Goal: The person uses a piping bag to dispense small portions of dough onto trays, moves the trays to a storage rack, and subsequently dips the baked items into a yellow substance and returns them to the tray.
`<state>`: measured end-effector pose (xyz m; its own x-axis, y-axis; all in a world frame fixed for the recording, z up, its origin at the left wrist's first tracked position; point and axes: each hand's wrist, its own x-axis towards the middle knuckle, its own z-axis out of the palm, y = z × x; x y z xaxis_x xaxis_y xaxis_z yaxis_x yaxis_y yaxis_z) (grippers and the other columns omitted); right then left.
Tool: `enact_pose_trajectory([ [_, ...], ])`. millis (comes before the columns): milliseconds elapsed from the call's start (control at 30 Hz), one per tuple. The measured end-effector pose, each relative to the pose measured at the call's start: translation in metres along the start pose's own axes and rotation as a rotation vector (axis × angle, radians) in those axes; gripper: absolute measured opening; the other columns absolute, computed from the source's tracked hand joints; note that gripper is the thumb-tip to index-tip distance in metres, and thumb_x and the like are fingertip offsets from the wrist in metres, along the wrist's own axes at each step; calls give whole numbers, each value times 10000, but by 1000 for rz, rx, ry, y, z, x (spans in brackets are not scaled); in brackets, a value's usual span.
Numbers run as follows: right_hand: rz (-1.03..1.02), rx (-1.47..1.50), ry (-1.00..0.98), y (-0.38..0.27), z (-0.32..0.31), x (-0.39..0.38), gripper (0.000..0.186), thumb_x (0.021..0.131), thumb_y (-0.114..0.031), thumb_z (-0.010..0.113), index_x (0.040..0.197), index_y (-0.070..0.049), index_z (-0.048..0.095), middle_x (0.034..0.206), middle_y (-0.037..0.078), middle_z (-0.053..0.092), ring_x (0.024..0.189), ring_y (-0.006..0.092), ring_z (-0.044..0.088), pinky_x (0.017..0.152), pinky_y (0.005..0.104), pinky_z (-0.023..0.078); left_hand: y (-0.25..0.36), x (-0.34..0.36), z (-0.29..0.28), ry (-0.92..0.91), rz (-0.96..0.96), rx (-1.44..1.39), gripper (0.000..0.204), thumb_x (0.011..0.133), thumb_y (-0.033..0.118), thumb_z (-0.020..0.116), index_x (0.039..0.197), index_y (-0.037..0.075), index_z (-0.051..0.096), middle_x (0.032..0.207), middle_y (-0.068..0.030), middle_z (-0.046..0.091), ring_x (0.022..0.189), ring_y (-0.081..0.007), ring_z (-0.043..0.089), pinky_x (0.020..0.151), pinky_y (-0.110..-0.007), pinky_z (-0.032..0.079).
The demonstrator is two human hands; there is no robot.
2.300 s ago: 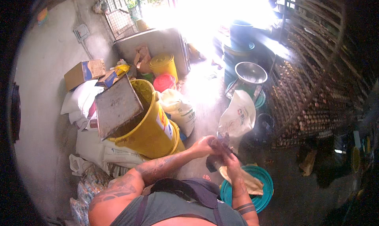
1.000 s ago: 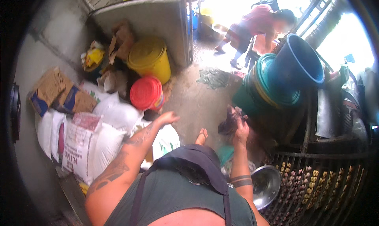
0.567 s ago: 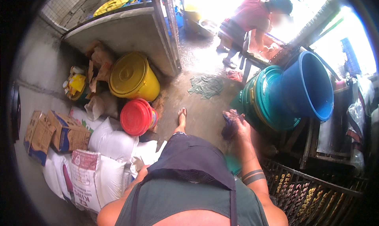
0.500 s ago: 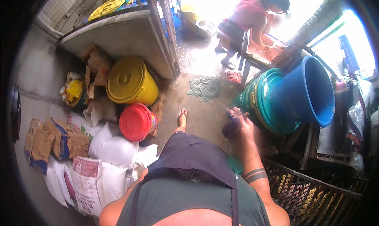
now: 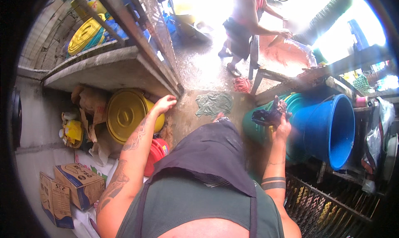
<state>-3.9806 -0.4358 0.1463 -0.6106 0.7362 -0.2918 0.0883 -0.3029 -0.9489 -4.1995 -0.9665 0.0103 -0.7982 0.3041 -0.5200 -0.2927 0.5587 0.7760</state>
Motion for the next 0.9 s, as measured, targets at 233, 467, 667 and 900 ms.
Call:
enact_pose_trajectory([
  [233,117,60,70,40,51,105,297,983,-291,612,1195,-83,617,1093,36,665,982,179,625,827,377,499,58,114,20,-171,30,284,462,840,371,689,1164,44,655,1046,-148,712,965,-234,675,876,-350,516],
  [467,314,-42,234,105,83,218,339,957,-277,654,1101,29,632,1025,73,649,915,166,572,828,335,478,77,176,-6,-303,-405,610,584,774,356,719,1268,64,610,1250,-197,637,1171,-306,604,1004,-394,469],
  [667,497,-78,169,125,81,257,348,949,-345,649,1211,-123,594,1140,15,667,1053,180,608,890,451,441,153,309,38,7,-107,630,612,772,269,684,1324,55,528,1284,-203,593,1222,-355,549,1040,-433,438],
  [900,643,-119,239,89,113,261,336,967,-298,625,1228,-93,575,1187,44,654,1056,214,621,867,420,486,232,487,126,119,273,459,640,777,244,744,1346,77,502,1299,-176,551,1223,-360,516,1036,-456,430],
])
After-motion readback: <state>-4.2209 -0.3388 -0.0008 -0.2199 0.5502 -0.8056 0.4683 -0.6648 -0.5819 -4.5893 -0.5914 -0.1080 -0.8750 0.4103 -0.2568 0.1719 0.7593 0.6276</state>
